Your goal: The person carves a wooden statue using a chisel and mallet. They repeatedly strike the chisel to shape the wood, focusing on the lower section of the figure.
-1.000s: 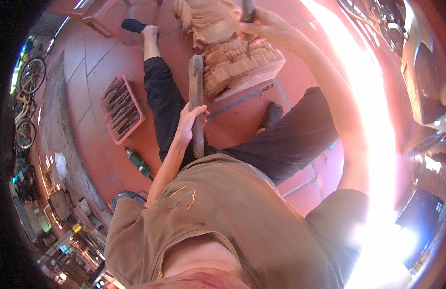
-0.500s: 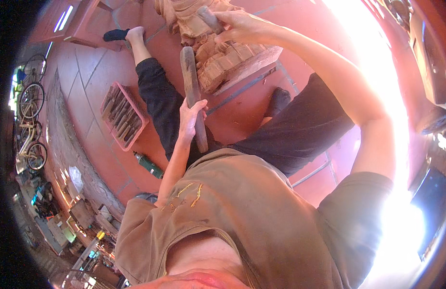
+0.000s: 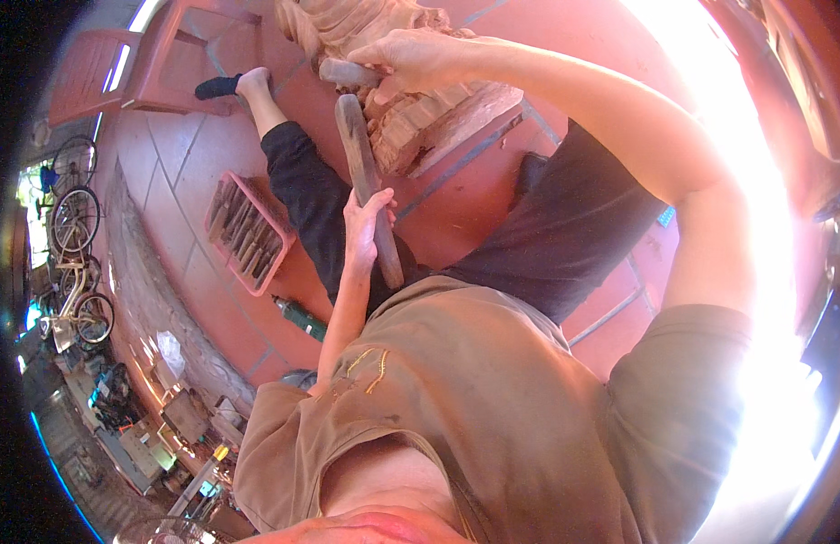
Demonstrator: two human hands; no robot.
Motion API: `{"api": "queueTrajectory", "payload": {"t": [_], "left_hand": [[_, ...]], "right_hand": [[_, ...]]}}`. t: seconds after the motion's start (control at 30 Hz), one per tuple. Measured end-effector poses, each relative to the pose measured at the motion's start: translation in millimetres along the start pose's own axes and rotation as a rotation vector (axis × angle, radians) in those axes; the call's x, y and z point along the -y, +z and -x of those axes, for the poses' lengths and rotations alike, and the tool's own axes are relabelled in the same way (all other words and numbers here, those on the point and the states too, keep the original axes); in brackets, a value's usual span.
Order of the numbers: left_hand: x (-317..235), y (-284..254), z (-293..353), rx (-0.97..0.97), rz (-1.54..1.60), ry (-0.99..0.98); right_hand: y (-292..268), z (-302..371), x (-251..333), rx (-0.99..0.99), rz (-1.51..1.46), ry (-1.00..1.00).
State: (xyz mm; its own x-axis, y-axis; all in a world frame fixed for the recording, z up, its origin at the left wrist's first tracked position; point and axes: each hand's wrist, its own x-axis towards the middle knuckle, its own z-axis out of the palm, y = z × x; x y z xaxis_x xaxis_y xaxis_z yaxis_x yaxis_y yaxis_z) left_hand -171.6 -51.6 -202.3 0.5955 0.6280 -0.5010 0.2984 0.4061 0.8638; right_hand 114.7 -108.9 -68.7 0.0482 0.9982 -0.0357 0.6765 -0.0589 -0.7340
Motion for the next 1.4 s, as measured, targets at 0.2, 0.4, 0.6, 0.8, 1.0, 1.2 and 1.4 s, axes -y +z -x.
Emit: {"api": "queueTrajectory", "payload": {"t": [0.2,0.4,0.6,0.8,1.0,1.2,1.4], "left_hand": [[1,0,0,-0.009,0.031,0.005],[-9,-3,5,-0.03,0.049,0.064],[-28,-2,17,-0.022,0.02,0.134],[-49,-1,32,-0.029,-0.001,0.227],[-72,5,50,-0.076,0.02,0.333],[-90,9,65,-0.142,-0.007,0.464],[-97,4,70,-0.012,-0.137,0.29]], "right_hand": [[6,0,-10,-0.038,-0.002,-0.08],[3,3,-2,-0.009,-0.007,-0.091],[4,6,11,-0.022,0.098,-0.052],[4,1,9,0.028,0.106,-0.121],[12,1,-3,-0.043,0.1,-0.074],[5,4,11,0.018,0.152,-0.012],[8,2,2,0.006,0.135,-0.003]]}}
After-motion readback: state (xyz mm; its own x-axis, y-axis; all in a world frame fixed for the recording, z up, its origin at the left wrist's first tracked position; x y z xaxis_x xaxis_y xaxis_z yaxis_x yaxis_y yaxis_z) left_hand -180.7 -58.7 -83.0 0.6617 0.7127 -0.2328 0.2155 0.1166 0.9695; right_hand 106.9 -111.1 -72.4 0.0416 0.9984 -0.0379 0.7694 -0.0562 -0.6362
